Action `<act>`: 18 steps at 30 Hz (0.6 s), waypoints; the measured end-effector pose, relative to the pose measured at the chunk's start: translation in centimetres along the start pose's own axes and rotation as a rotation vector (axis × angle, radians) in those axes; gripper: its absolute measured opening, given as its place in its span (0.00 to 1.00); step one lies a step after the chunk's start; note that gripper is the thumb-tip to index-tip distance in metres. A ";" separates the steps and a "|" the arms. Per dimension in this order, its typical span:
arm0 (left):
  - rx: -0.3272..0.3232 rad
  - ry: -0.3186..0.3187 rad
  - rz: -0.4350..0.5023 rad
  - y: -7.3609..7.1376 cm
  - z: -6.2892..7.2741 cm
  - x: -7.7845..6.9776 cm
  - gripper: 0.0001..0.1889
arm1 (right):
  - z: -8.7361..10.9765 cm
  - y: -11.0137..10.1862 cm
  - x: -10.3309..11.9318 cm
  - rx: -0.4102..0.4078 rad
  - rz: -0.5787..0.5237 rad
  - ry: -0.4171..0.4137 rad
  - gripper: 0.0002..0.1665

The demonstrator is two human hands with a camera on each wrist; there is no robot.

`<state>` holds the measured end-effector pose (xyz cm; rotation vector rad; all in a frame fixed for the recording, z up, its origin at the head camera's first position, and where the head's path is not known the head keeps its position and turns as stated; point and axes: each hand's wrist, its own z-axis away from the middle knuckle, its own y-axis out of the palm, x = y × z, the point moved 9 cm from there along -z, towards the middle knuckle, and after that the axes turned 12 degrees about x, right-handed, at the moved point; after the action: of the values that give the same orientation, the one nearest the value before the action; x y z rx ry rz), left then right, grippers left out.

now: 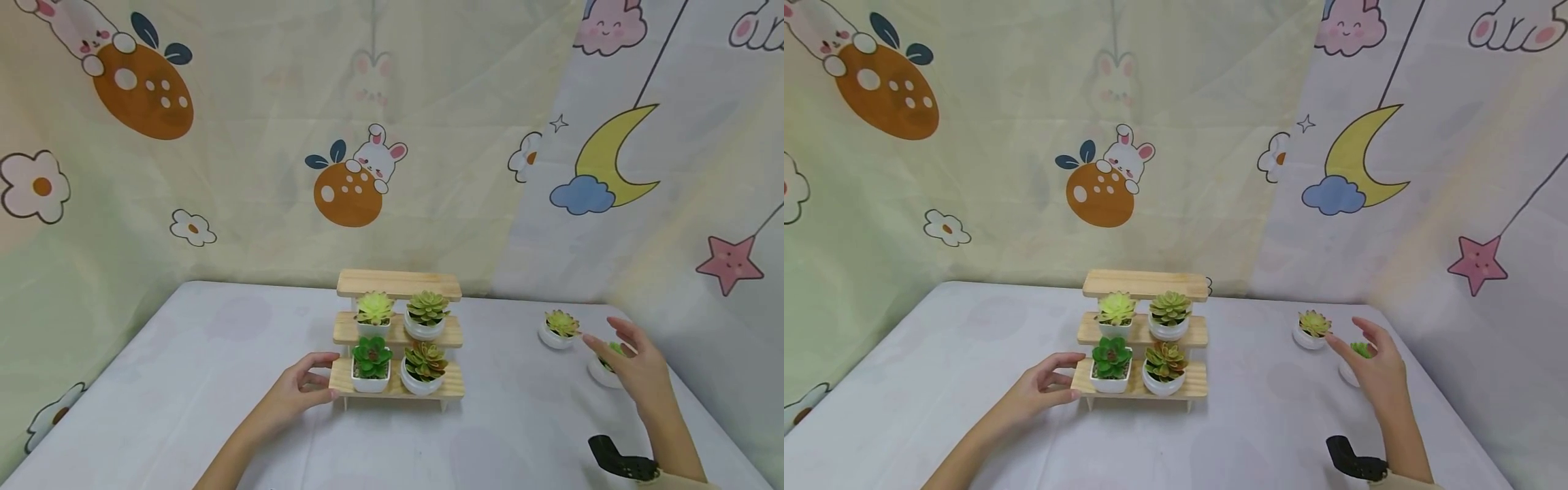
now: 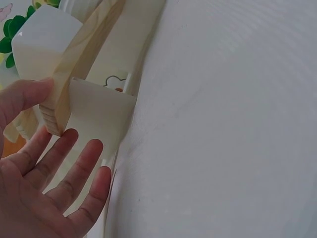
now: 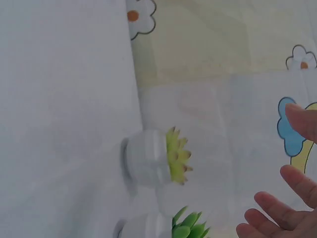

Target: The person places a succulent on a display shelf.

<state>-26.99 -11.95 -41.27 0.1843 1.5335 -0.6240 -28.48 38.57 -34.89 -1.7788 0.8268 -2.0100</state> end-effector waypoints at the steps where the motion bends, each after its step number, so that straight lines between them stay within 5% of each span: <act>1: 0.000 -0.001 0.000 0.0 0.0 0.0 0.30 | -0.3 -0.2 -1.1 -0.009 0.013 0.026 0.50; 11: 0.007 0.005 -0.001 0.1 -0.1 0.0 0.31 | -6.6 -1.7 -13.3 -0.024 0.060 0.102 0.62; 18: 0.002 -0.001 -0.004 0.0 -0.1 0.0 0.31 | -6.9 -2.1 -13.8 -0.028 0.057 0.072 0.62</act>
<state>-27.06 -11.96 -41.27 0.1825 1.5325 -0.6280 -32.71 49.85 -44.82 -1.6865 0.9210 -2.0455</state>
